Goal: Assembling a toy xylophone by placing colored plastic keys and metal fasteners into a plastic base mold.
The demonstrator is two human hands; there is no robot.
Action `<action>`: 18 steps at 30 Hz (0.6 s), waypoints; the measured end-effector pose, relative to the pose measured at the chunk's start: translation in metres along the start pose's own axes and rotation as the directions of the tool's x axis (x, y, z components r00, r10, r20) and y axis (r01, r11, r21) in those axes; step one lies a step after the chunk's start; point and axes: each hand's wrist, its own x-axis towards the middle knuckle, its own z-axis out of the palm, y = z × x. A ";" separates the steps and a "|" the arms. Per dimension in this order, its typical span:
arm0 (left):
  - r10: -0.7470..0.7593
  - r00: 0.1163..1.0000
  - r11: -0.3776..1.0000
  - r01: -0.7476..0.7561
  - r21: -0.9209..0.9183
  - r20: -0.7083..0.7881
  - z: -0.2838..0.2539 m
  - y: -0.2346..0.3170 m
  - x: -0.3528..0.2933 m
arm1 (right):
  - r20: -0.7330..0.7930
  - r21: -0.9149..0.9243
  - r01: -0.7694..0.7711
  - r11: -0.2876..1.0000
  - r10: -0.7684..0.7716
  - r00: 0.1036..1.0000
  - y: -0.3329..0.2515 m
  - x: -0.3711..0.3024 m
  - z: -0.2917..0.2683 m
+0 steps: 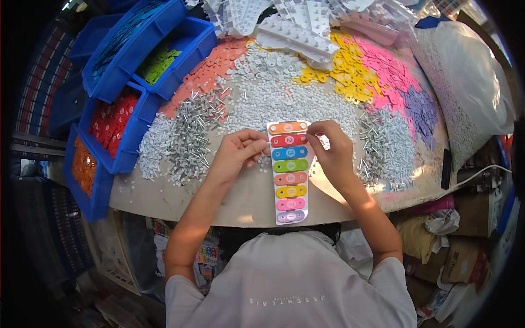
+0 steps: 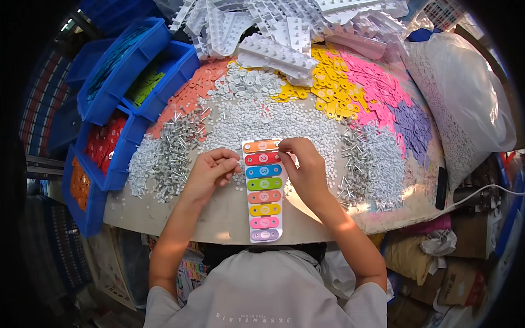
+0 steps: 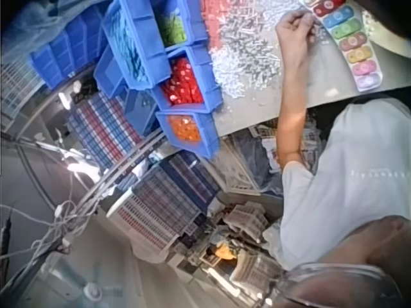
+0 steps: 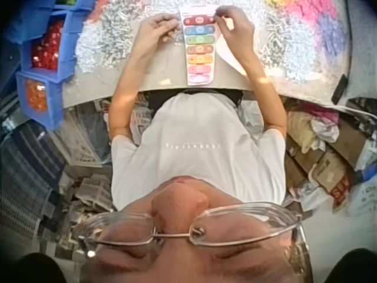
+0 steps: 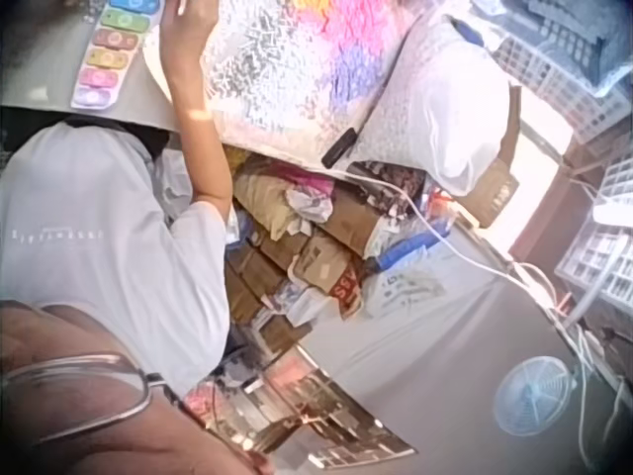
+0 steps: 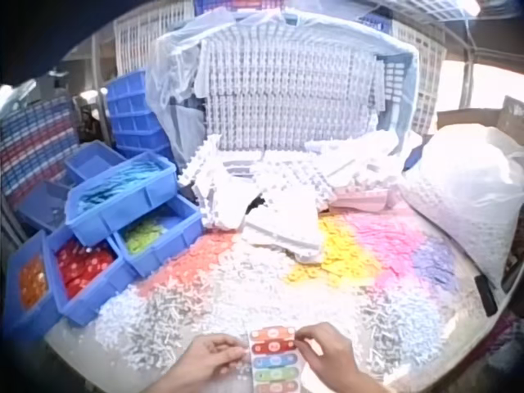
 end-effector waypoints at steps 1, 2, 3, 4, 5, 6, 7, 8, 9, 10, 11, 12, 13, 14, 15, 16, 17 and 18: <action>-0.017 1.000 1.000 0.018 -0.019 0.022 0.002 -0.003 0.004 | -0.003 -0.020 0.017 1.000 -0.017 1.000 0.002 -0.001 0.002; -0.016 1.000 1.000 0.017 -0.018 0.023 0.003 -0.003 0.007 | -0.006 -0.040 0.035 0.999 -0.035 0.999 0.004 -0.001 0.003; -0.017 1.000 1.000 0.017 0.004 0.013 0.005 -0.003 0.009 | -0.006 -0.039 0.035 0.999 -0.035 0.999 0.004 -0.002 0.004; -0.018 1.000 0.999 0.018 0.026 0.002 0.006 -0.003 0.010 | 0.001 -0.044 0.056 0.997 -0.056 0.998 0.005 -0.002 0.005; -0.019 1.000 0.999 0.019 0.026 0.002 0.007 -0.003 0.011 | 0.009 -0.049 0.077 0.996 -0.076 0.997 0.005 -0.002 0.006; -0.018 1.000 0.999 0.018 0.041 -0.004 0.008 -0.002 0.011 | 0.009 -0.049 0.077 0.996 -0.076 0.997 0.005 -0.002 0.005; -0.017 1.000 0.998 0.018 0.055 -0.010 0.009 -0.002 0.012 | 0.044 -0.086 0.132 0.988 -0.128 0.991 0.005 -0.003 0.004; -0.018 1.000 0.998 0.018 0.054 -0.010 0.010 -0.001 0.013 | 0.081 -0.120 0.187 0.975 -0.178 0.981 0.004 -0.002 0.002; -0.018 1.000 0.998 0.018 0.064 -0.004 0.011 -0.001 0.014 | 0.081 -0.120 0.188 0.975 -0.179 0.981 0.004 -0.001 0.001; -0.018 1.000 0.997 0.018 0.074 0.001 0.011 -0.001 0.014 | 0.115 -0.144 0.211 0.967 -0.195 0.974 0.004 0.001 -0.002; -0.017 1.000 0.997 0.017 0.073 0.000 0.011 0.000 0.014 | 0.149 -0.166 0.235 0.958 -0.211 0.966 0.003 0.003 -0.004; -0.022 1.000 0.996 0.021 0.084 0.005 0.012 0.002 0.014 | 0.151 -0.167 0.236 0.957 -0.211 0.966 0.002 0.005 -0.006; -0.025 1.000 0.995 0.024 0.095 0.010 0.012 0.002 0.014 | 0.140 -0.123 0.199 0.972 -0.182 0.973 0.001 0.006 -0.008; -0.024 1.000 0.995 0.023 0.093 0.010 0.011 0.001 0.015 | 0.131 -0.078 0.163 0.984 -0.152 0.980 0.000 0.007 -0.009; -0.036 0.999 0.994 0.034 0.101 0.018 0.011 0.000 0.017 | 0.130 -0.078 0.160 0.984 -0.150 0.980 0.002 0.008 -0.010; -0.048 0.999 0.993 0.045 0.108 0.026 0.011 0.000 0.018 | 0.127 -0.026 0.077 0.997 -0.073 0.989 0.003 0.009 -0.011; -0.049 0.998 0.993 0.046 0.109 0.027 0.015 0.001 0.018 | 0.129 0.026 -0.007 1.000 0.004 0.992 0.005 0.010 -0.013; 0.005 1.000 0.991 -0.001 0.133 -0.027 0.021 0.002 0.016 | 0.130 0.024 -0.007 1.000 0.004 0.991 0.004 0.013 -0.014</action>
